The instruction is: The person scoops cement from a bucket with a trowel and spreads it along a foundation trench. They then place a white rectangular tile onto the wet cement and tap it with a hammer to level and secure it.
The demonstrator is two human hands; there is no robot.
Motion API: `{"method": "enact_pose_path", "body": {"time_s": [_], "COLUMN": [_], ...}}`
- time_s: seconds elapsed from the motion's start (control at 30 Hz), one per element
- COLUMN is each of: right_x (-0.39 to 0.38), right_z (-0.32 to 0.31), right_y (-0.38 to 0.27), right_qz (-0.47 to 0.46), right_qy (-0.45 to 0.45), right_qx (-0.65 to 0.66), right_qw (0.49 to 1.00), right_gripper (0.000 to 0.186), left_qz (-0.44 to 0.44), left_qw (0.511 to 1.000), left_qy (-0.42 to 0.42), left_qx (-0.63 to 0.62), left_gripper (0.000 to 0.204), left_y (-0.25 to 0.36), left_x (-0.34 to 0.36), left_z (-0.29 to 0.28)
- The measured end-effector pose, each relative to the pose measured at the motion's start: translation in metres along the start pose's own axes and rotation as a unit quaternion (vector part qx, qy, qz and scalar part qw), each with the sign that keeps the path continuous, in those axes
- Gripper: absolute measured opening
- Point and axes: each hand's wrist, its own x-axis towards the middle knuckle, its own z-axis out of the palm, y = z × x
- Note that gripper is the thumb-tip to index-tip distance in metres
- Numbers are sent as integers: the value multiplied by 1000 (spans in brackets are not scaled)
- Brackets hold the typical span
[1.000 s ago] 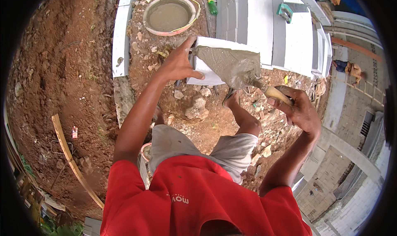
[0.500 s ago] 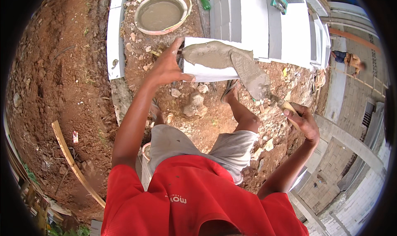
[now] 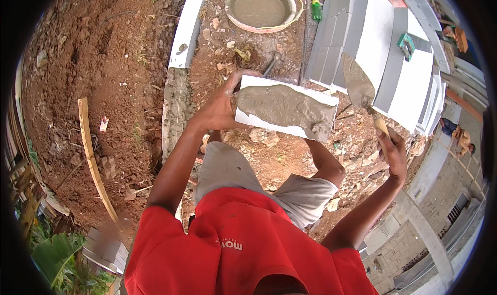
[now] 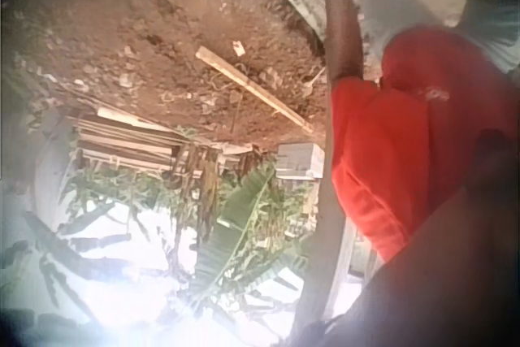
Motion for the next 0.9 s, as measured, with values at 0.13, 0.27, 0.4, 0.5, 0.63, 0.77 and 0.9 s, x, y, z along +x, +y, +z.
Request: {"method": "enact_pose_path", "body": {"time_s": [0.13, 0.27, 0.4, 0.5, 0.63, 0.77, 0.9], "right_x": [101, 157, 80, -22, -60, -45, 8], "right_z": [72, 97, 105, 87, 113, 169, 227], "right_y": [-94, -137, -169, -182, -188, -203, -161], "right_qz": [-81, -98, -170, -158, -195, -215, -164], "right_qy": [-83, -80, -22, -3, -60, -48, -117], "right_qx": [-21, -90, -120, -107, -154, -302, -494], "right_qw": [993, 988, 978, 982, 967, 928, 846], "right_gripper": [50, 62, 68, 62, 47, 52, 74], "left_qz": [38, 90, 118, 141, 213, 259, 242], "left_qw": [998, 993, 991, 988, 973, 961, 968], "left_qy": [24, 10, 34, 43, 80, 75, 53], "left_qx": [-32, -69, -54, -51, -49, -54, 41], "left_gripper": [115, 110, 106, 105, 102, 88, 100], "left_y": [-20, -24, -30, -21, -12, 6, 3], "left_x": [-42, -54, -50, -26, 6, 26, 46], "left_z": [-2, 4, 15, 38, 79, 135, 209]}}
